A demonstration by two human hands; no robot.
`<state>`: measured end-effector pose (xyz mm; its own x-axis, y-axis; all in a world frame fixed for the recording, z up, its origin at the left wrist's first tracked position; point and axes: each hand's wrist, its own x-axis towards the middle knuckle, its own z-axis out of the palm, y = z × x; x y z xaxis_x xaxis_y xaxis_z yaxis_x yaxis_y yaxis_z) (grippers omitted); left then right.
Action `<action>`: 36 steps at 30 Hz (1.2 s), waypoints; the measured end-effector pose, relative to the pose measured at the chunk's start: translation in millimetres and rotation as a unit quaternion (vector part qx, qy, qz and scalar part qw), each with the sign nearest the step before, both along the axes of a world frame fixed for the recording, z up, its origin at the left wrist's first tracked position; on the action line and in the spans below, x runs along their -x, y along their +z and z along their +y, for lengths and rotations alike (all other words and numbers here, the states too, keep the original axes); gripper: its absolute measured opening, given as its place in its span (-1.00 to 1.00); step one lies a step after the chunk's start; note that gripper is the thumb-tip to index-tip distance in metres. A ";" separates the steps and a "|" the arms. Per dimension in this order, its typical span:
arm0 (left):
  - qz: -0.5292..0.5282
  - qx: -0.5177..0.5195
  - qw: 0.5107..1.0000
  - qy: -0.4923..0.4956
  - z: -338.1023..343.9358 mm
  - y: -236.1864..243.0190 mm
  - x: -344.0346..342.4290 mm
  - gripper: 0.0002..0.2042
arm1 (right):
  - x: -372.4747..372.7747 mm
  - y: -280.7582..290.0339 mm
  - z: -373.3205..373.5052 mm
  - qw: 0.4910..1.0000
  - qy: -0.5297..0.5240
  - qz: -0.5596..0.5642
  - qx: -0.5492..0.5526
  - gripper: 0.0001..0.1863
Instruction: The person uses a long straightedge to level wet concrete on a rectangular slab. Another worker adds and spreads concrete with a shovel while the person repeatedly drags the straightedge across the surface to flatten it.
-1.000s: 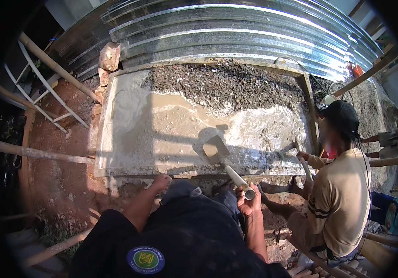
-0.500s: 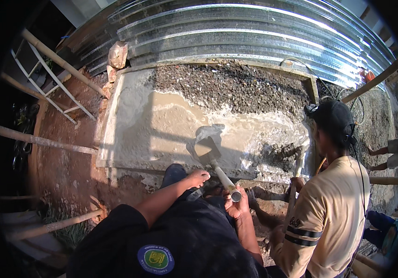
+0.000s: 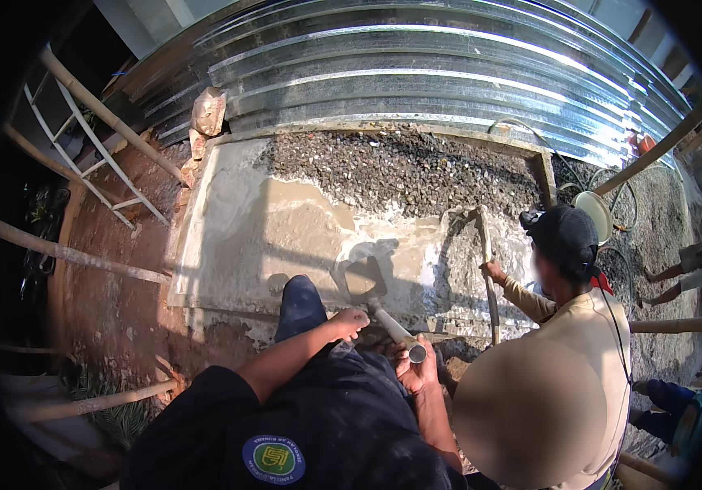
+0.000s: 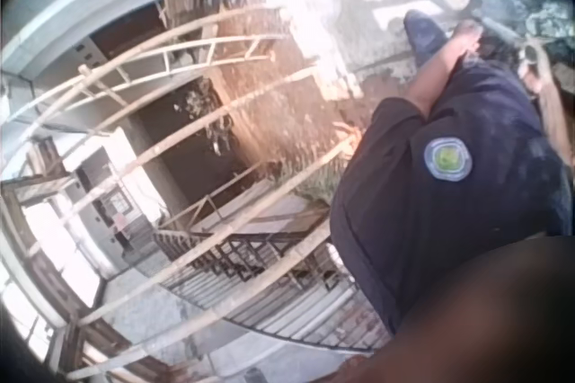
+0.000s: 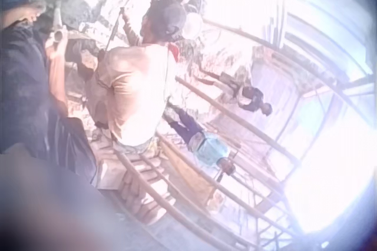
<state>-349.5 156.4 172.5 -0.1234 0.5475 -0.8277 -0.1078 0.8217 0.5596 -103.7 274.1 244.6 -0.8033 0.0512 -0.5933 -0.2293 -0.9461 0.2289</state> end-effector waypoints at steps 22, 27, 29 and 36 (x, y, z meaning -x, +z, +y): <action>-0.096 0.077 0.988 0.092 -5.6 -37.9 6.8 -0.46 | 55.5 22.2 -31.4 0.960 0.194 -0.177 -0.093 -0.57; -0.320 0.119 0.888 0.308 12.3 -93.5 -46.9 -0.36 | 29.1 74.3 -39.2 0.899 0.329 -0.180 -0.226 -0.57; -0.340 0.115 0.845 0.397 31.2 -121.2 -65.2 -0.32 | -2.6 97.3 -24.7 0.828 0.443 -0.193 -0.285 -0.40; -0.303 0.151 0.806 0.485 71.7 -139.9 -118.0 -0.52 | -105.0 90.2 -53.1 0.716 0.506 -0.159 -0.453 0.08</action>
<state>-231.5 228.1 32.6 0.1041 0.1987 -0.9745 -0.9603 0.2753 -0.0464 1.3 221.0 334.8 -0.5332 0.0174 -0.8458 0.7750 -0.3907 -0.4966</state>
